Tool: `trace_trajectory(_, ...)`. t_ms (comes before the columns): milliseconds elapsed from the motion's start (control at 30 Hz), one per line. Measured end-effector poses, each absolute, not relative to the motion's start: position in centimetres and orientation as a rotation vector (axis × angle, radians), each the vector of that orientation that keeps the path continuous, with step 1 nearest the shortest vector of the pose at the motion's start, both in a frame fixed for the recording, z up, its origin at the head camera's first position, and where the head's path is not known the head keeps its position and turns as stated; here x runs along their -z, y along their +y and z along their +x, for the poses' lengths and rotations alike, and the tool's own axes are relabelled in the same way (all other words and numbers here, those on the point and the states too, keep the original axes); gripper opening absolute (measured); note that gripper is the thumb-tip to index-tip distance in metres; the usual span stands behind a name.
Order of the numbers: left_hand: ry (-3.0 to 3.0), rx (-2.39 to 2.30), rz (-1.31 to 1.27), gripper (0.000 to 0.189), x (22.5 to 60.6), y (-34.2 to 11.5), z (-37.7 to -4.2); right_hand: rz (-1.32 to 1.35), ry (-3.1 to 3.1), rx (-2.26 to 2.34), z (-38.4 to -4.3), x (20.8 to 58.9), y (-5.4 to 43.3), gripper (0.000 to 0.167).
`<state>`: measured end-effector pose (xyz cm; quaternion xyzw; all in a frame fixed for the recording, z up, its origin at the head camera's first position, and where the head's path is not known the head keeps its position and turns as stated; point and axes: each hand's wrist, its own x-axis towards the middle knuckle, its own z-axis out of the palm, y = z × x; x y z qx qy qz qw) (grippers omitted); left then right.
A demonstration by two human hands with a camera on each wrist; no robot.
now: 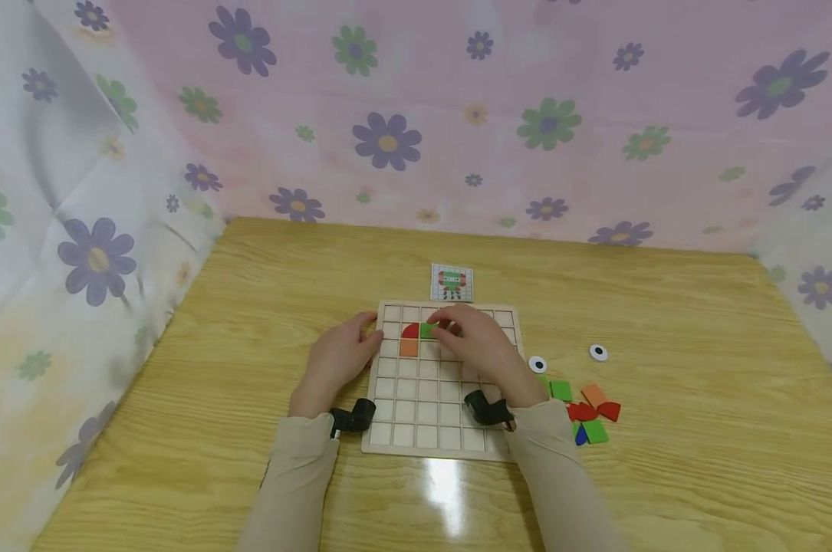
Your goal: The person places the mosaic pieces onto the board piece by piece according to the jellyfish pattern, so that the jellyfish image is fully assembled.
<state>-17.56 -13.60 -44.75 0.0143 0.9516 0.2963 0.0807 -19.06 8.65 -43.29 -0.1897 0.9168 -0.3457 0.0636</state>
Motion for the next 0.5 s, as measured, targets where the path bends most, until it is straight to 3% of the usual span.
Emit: trace_trajectory(500, 2.863, -0.843, 0.066, 0.046, 44.6, -13.3, -17.4, -0.446, 2.818, 1.038, -18.0, 43.4, 14.7, 0.026)
